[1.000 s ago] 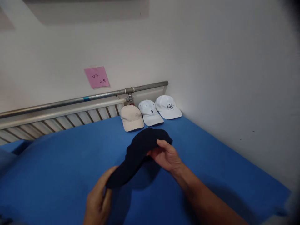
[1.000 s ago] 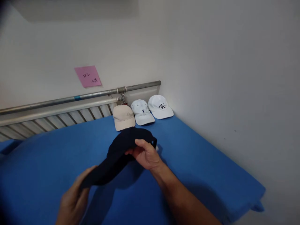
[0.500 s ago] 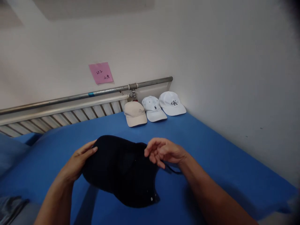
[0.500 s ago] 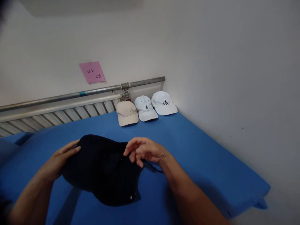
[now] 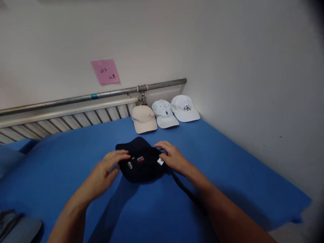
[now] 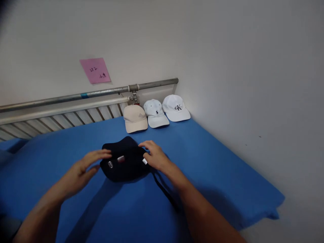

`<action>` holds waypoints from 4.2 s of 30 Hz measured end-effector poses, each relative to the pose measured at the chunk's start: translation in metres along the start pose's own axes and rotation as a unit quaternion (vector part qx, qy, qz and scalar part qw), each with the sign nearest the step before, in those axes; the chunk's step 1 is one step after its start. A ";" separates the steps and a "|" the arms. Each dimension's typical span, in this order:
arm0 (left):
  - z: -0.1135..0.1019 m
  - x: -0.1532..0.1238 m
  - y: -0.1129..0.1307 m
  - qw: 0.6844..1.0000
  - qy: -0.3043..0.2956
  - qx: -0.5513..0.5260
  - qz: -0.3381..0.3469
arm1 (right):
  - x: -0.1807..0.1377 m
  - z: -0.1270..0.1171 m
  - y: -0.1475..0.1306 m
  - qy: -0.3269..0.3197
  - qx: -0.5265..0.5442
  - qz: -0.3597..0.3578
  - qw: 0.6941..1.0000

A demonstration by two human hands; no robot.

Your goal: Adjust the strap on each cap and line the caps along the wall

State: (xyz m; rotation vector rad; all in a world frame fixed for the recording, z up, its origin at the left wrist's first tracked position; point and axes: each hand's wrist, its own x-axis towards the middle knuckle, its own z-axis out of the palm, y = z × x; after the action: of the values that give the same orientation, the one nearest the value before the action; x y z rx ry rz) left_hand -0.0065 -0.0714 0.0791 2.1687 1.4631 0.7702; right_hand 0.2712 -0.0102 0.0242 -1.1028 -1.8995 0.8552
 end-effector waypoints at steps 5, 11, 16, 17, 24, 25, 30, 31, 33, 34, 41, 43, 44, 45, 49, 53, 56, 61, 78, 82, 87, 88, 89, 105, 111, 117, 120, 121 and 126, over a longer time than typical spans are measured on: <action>0.023 -0.027 0.009 0.995 -0.038 0.043 -0.080 | 0.001 -0.003 -0.006 0.016 0.067 -0.048 0.996; 0.033 -0.003 0.022 0.995 -0.092 -0.015 -0.046 | -0.015 -0.014 -0.002 0.016 0.031 -0.120 0.992; 0.035 0.009 0.017 0.976 -0.126 -0.162 -0.078 | -0.064 -0.011 -0.017 -0.008 -0.156 -0.221 0.963; 0.037 0.011 0.013 0.971 -0.123 -0.179 -0.097 | -0.072 -0.005 -0.021 -0.011 -0.191 -0.234 0.953; 0.056 0.018 -0.005 0.932 -0.093 -0.299 -0.184 | -0.077 0.031 -0.017 -0.031 -0.303 -0.238 0.922; 0.056 0.016 -0.006 0.925 -0.090 -0.319 -0.187 | -0.073 0.031 -0.015 -0.040 -0.312 -0.230 0.921; 0.049 0.011 -0.015 0.917 -0.076 -0.342 -0.189 | -0.059 0.030 -0.025 -0.128 -0.362 -0.209 0.899; 0.047 0.011 -0.018 0.918 -0.077 -0.339 -0.192 | -0.058 0.031 -0.033 -0.155 -0.363 -0.216 0.893; 0.042 0.011 -0.023 0.917 -0.077 -0.337 -0.201 | -0.055 0.035 -0.052 -0.207 -0.332 -0.238 0.889; 0.039 0.011 -0.026 0.914 -0.075 -0.342 -0.206 | -0.053 0.036 -0.062 -0.224 -0.292 -0.242 0.898; 0.041 0.005 -0.045 0.865 -0.041 -0.445 -0.227 | -0.011 0.044 -0.069 -0.140 0.149 0.049 0.978; 0.045 0.002 -0.044 0.856 -0.037 -0.462 -0.231 | -0.002 0.048 -0.052 -0.071 0.261 0.116 0.956; 0.047 0.002 -0.042 0.853 -0.036 -0.467 -0.231 | 0.001 0.050 -0.044 -0.040 0.323 0.140 0.935; 0.049 0.001 -0.039 0.851 -0.036 -0.471 -0.229 | 0.002 0.050 -0.038 -0.017 0.380 0.159 0.911; 0.056 0.003 -0.026 0.829 -0.026 -0.508 -0.234 | 0.001 0.040 -0.028 0.028 0.495 0.174 0.851; 0.062 0.005 -0.021 0.808 -0.026 -0.534 -0.247 | 0.001 0.022 -0.037 0.048 0.519 0.156 0.839; 0.064 0.005 -0.023 0.805 -0.033 -0.528 -0.271 | -0.001 0.017 -0.043 0.021 0.481 0.151 0.863; 0.066 0.003 -0.023 0.807 -0.061 -0.517 -0.279 | -0.006 0.023 -0.042 -0.061 0.376 0.168 0.909; 0.063 0.001 -0.011 0.875 -0.116 -0.425 -0.202 | -0.014 0.057 -0.045 -0.119 0.323 0.215 0.914; 0.061 -0.001 -0.014 0.871 -0.134 -0.432 -0.194 | -0.015 0.059 -0.043 -0.111 0.335 0.210 0.912; 0.058 -0.002 -0.016 0.872 -0.133 -0.431 -0.188 | -0.016 0.059 -0.045 -0.109 0.333 0.213 0.912; 0.058 -0.003 -0.016 0.873 -0.128 -0.429 -0.192 | -0.015 0.058 -0.045 -0.105 0.335 0.214 0.912; 0.058 -0.003 -0.017 0.872 -0.122 -0.431 -0.195 | -0.014 0.056 -0.045 -0.098 0.339 0.215 0.911; 0.056 -0.002 -0.028 0.847 -0.068 -0.483 -0.212 | -0.012 0.046 -0.042 -0.150 0.342 0.209 0.904; 0.055 -0.003 -0.026 0.848 -0.081 -0.484 -0.202 | -0.012 0.044 -0.040 -0.169 0.333 0.211 0.903; 0.055 -0.003 -0.024 0.835 -0.074 -0.508 -0.197 | -0.011 0.041 -0.040 -0.195 0.335 0.213 0.897; 0.055 -0.003 -0.025 0.835 -0.073 -0.510 -0.196 | -0.012 0.040 -0.042 -0.205 0.334 0.204 0.897; 0.055 -0.003 -0.025 0.835 -0.074 -0.508 -0.199 | -0.012 0.039 -0.042 -0.210 0.334 0.201 0.897; 0.056 -0.003 -0.028 0.840 -0.086 -0.494 -0.206 | -0.013 0.037 -0.043 -0.235 0.337 0.195 0.891</action>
State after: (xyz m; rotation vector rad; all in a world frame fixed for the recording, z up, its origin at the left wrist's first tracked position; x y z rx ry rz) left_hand 0.0092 -0.0658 0.0185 1.0588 1.0121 0.8661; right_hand 0.2267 -0.0450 0.0381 -0.8803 -1.5172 1.9809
